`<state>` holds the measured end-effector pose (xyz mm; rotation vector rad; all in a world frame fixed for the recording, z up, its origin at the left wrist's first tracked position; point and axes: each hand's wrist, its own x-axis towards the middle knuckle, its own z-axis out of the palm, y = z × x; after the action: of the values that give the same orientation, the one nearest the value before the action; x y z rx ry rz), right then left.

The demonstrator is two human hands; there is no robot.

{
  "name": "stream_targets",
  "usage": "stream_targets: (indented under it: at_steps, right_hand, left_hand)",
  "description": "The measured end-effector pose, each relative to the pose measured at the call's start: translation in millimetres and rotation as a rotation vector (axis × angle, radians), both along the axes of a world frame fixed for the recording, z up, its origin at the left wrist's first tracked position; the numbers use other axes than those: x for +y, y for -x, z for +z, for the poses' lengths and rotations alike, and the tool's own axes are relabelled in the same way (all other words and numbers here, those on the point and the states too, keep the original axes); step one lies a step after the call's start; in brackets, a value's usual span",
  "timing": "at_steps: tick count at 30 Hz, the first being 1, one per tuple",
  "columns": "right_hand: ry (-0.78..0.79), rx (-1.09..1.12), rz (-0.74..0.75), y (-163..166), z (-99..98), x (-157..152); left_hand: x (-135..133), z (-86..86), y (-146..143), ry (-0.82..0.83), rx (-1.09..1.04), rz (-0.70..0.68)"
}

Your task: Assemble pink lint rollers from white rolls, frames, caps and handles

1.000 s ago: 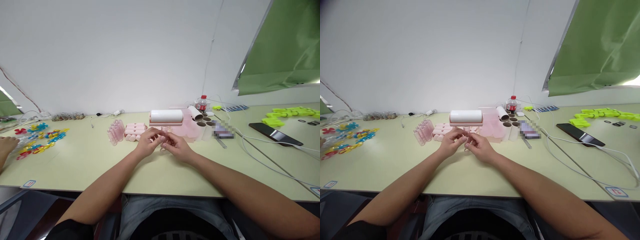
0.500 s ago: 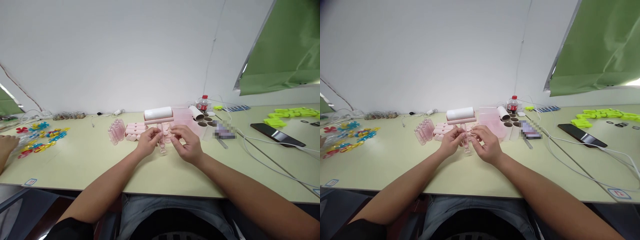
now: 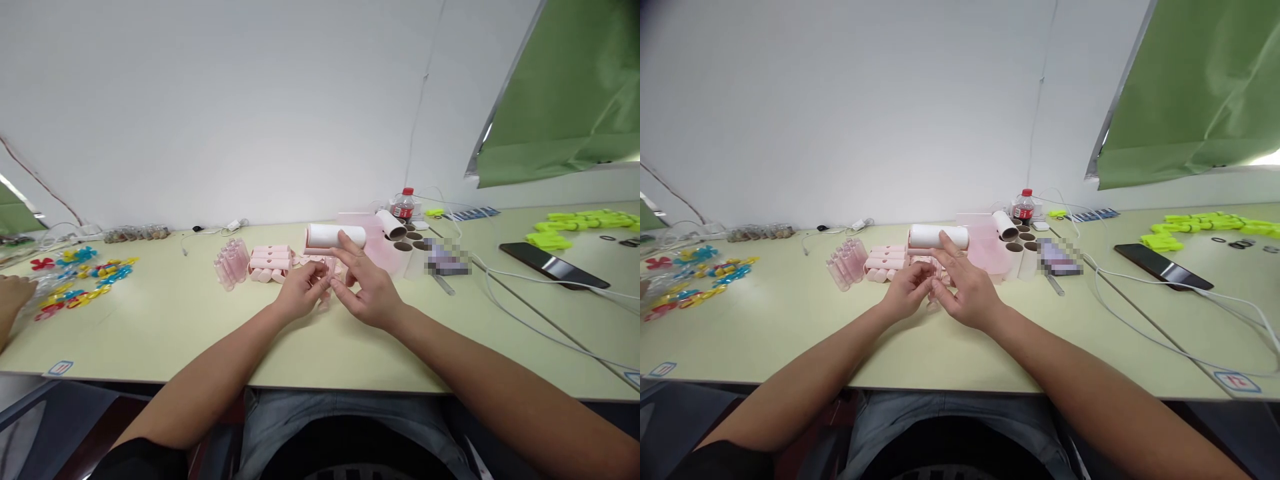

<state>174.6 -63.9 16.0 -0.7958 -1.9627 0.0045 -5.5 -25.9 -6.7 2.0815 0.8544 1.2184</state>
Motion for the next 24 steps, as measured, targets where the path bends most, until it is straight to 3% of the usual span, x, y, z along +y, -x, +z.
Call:
stream_targets:
  at_steps: [13,20,24]
  right_hand:
    - [-0.074,0.085,0.087,3.3,-3.9,1.5]
    - [-0.203,0.110,-0.198,-25.8,16.3,26.0]
    - [-0.061,-0.121,-0.421,-48.0,37.6,65.1]
  left_hand:
    - [0.2,3.2,1.0,0.042,-0.099,0.053]
    - [2.8,2.1,0.9,0.069,-0.206,0.056]
    - [3.2,4.9,1.2,0.099,-0.272,0.123]
